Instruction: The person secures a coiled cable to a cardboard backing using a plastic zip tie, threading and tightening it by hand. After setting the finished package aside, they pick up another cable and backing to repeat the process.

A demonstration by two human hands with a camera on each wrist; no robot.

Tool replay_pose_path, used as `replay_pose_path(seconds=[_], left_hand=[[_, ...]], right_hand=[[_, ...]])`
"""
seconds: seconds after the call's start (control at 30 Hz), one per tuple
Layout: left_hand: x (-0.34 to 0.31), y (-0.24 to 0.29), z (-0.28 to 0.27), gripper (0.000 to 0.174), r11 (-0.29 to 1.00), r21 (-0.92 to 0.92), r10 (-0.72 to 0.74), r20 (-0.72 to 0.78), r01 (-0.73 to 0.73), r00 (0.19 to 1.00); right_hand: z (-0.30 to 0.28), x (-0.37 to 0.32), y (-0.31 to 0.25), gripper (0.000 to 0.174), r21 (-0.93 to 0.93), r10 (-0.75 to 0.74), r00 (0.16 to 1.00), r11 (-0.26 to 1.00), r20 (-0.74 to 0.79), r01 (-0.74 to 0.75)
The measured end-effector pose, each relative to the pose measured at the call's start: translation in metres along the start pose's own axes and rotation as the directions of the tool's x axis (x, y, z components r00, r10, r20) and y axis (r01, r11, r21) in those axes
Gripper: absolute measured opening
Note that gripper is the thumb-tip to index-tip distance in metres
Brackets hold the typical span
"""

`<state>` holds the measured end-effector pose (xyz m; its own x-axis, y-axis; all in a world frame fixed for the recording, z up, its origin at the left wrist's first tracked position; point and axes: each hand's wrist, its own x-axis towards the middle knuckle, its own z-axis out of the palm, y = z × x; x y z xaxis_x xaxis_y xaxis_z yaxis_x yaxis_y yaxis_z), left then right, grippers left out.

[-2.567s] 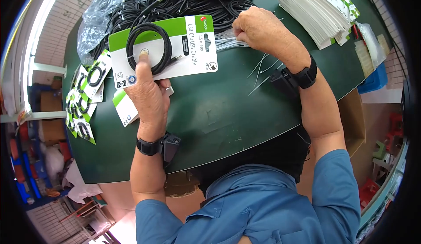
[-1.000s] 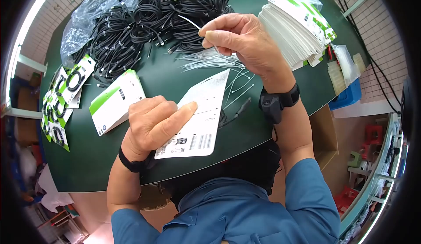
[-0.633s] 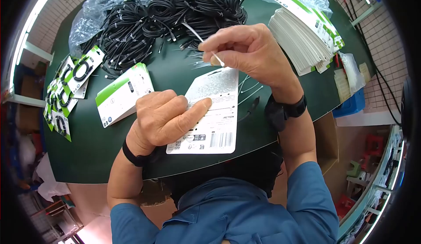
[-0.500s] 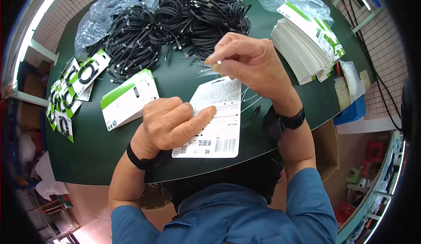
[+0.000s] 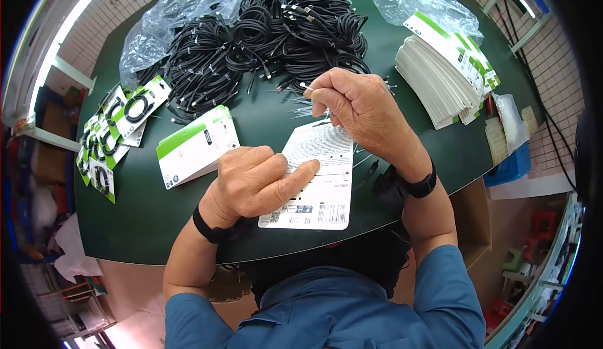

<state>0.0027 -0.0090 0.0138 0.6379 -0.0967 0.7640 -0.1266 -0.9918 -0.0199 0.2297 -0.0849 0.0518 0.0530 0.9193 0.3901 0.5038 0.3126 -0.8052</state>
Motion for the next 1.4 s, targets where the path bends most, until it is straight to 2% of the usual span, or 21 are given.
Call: replay_pose_path(seconds=[0.07,0.17,0.2,0.27,0.3,0.33,0.43,0.47,0.57,0.7,1.0,1.23,1.4], left_hand=[[0.000,0.000,-0.002,0.047,1.000,0.000,-0.002,0.011,0.002,1.000],[0.001,0.001,-0.005,0.047,1.000,-0.007,-0.016,0.038,0.016,0.999],[0.002,0.001,-0.006,0.047,1.000,-0.005,0.006,0.033,-0.005,0.999],[0.003,0.001,-0.008,0.047,0.999,0.006,0.050,0.024,-0.051,0.998],[0.002,0.006,-0.010,0.047,1.000,-0.008,0.021,0.041,-0.021,0.999],[0.001,0.011,-0.013,0.049,1.000,0.001,0.009,0.069,-0.009,0.998],[0.000,0.014,-0.014,0.052,0.999,0.038,0.001,0.124,-0.006,0.992],[0.000,0.014,-0.010,0.052,0.999,0.036,0.024,0.091,-0.027,0.996],[0.000,0.013,-0.005,0.052,0.997,0.032,0.074,0.019,-0.074,0.997],[-0.001,0.013,-0.006,0.055,0.996,0.043,0.083,0.015,-0.083,0.996],[-0.003,0.013,-0.004,0.058,0.994,0.048,0.095,-0.005,-0.094,0.995],[-0.002,0.012,-0.006,0.058,0.993,0.051,0.103,-0.001,-0.102,0.995],[-0.002,0.014,-0.006,0.057,0.996,0.048,0.080,0.004,-0.080,0.997]], right_hand=[[0.001,0.001,0.003,0.011,0.003,-0.017,1.000,1.000,-0.002,0.017],[-0.001,0.005,0.008,0.008,-0.143,-0.322,0.945,0.940,-0.058,0.311],[0.001,0.001,0.006,0.008,-0.126,-0.299,0.953,0.948,-0.051,0.291],[0.001,-0.002,-0.004,0.007,0.118,-0.196,0.975,0.971,-0.102,0.208],[0.003,-0.005,-0.008,0.008,0.245,-0.130,0.985,0.957,-0.116,0.155],[0.005,-0.009,-0.011,0.008,0.268,-0.105,0.989,0.955,-0.104,0.129],[0.002,-0.011,-0.019,0.008,0.319,-0.187,0.972,0.921,-0.144,0.224],[0.001,-0.012,-0.018,0.008,0.328,-0.181,0.973,0.919,-0.140,0.218],[-0.003,-0.013,-0.013,0.010,0.359,-0.338,0.940,0.873,-0.041,0.329],[-0.001,-0.014,-0.017,0.009,0.372,-0.339,0.941,0.873,-0.004,0.316],[0.008,-0.016,-0.014,0.011,0.374,-0.330,0.944,0.873,-0.022,0.314],[0.008,-0.016,-0.014,0.014,0.424,-0.299,0.953,0.869,0.041,0.255],[0.010,-0.015,-0.014,0.016,0.375,-0.289,0.956,0.892,0.040,0.254]])
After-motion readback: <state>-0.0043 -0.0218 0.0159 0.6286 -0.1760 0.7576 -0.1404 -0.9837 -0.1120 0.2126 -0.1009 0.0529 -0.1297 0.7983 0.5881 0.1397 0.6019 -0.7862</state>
